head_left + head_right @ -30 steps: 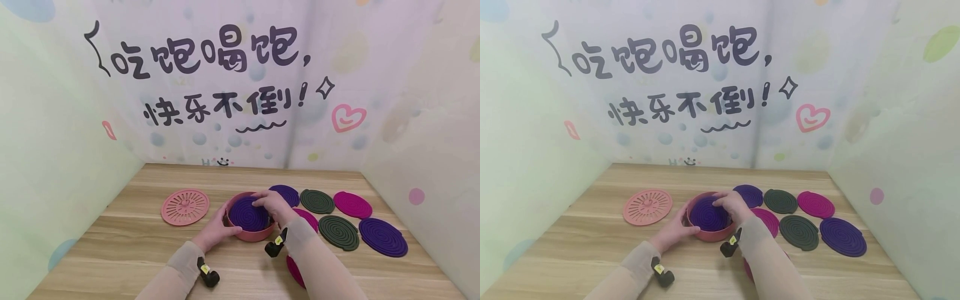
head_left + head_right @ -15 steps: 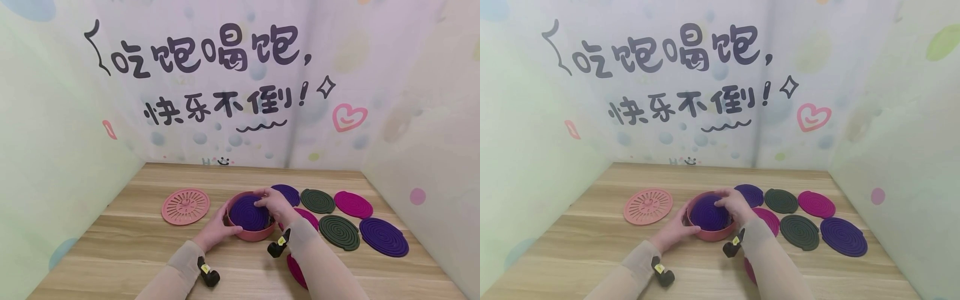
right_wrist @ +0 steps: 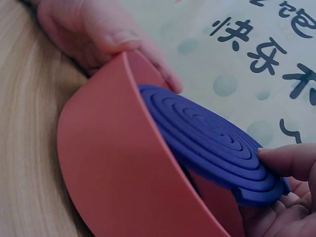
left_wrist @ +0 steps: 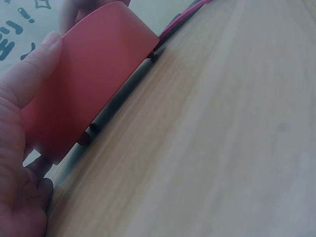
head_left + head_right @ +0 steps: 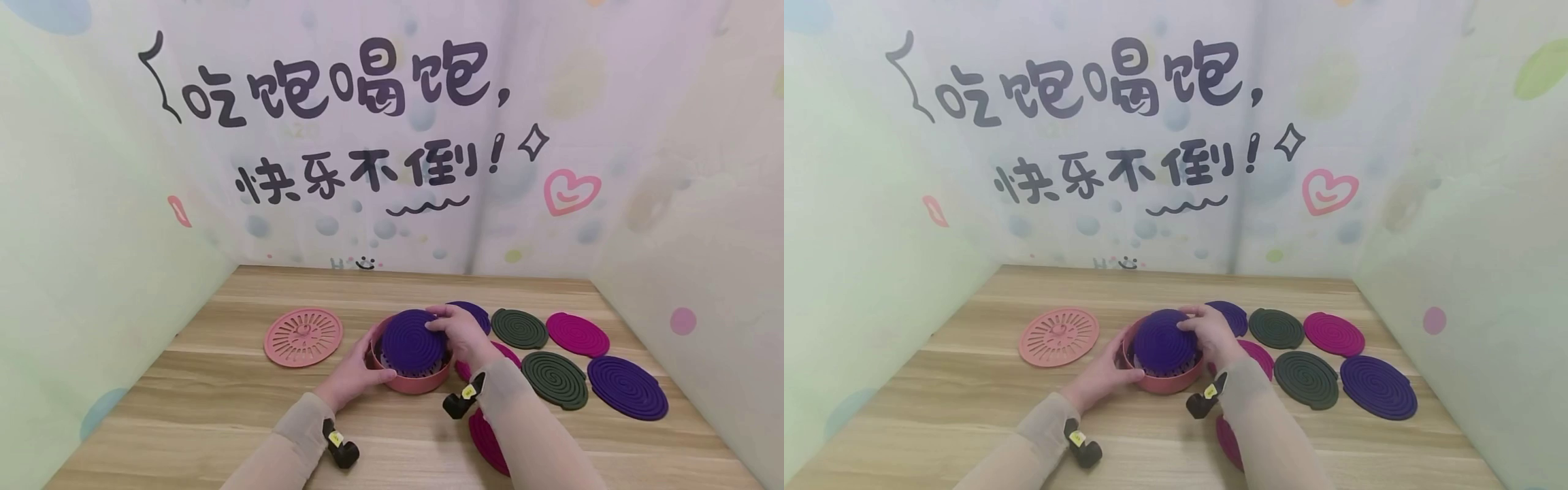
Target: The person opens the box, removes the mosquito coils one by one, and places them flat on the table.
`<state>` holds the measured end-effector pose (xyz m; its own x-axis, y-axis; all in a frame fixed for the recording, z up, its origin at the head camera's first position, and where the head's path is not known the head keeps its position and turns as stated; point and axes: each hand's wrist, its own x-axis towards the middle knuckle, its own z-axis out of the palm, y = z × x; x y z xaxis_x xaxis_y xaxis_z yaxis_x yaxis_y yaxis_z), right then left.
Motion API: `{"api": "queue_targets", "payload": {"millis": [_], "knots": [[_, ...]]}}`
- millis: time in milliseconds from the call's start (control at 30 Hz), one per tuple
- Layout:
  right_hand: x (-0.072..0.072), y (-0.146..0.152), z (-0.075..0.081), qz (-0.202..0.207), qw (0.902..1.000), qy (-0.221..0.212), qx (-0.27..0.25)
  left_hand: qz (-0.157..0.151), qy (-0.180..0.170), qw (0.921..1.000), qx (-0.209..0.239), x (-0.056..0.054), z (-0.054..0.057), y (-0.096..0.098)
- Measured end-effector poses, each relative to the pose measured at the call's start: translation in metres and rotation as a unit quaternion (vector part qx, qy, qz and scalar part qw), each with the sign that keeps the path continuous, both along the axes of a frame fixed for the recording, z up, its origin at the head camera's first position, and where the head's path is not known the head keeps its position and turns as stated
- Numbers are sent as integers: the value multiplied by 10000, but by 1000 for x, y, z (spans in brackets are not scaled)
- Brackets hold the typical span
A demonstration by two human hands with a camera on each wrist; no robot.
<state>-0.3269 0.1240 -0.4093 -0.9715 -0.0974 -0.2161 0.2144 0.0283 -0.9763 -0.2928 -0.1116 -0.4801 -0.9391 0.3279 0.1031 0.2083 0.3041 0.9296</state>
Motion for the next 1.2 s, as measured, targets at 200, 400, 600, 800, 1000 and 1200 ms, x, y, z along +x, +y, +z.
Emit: {"api": "queue_targets", "payload": {"millis": [200, 400, 600, 800, 1000, 1200], "knots": [[-2, 11, 2, -66, 9984, -8, -558, -54, 45, 9999, 148, 0, 2, 0], [1, 30, 1, -62, 9949, -52, -1007, 53, 139, 9998, 97, 0, 2, 1], [10, 56, 0, -29, 9941, -83, -1079, 106, 149, 9998, 41, 2, 4, 3], [20, 87, -5, -65, 9928, -117, -1189, 175, 11, 9998, -103, 3, 5, 5], [28, 117, -10, 15, 9908, -108, -1346, 192, -51, 9998, -56, 3, 4, 4], [39, 143, -14, 42, 9924, -98, -1226, 203, -108, 9997, -3, 2, 2, 3]]}}
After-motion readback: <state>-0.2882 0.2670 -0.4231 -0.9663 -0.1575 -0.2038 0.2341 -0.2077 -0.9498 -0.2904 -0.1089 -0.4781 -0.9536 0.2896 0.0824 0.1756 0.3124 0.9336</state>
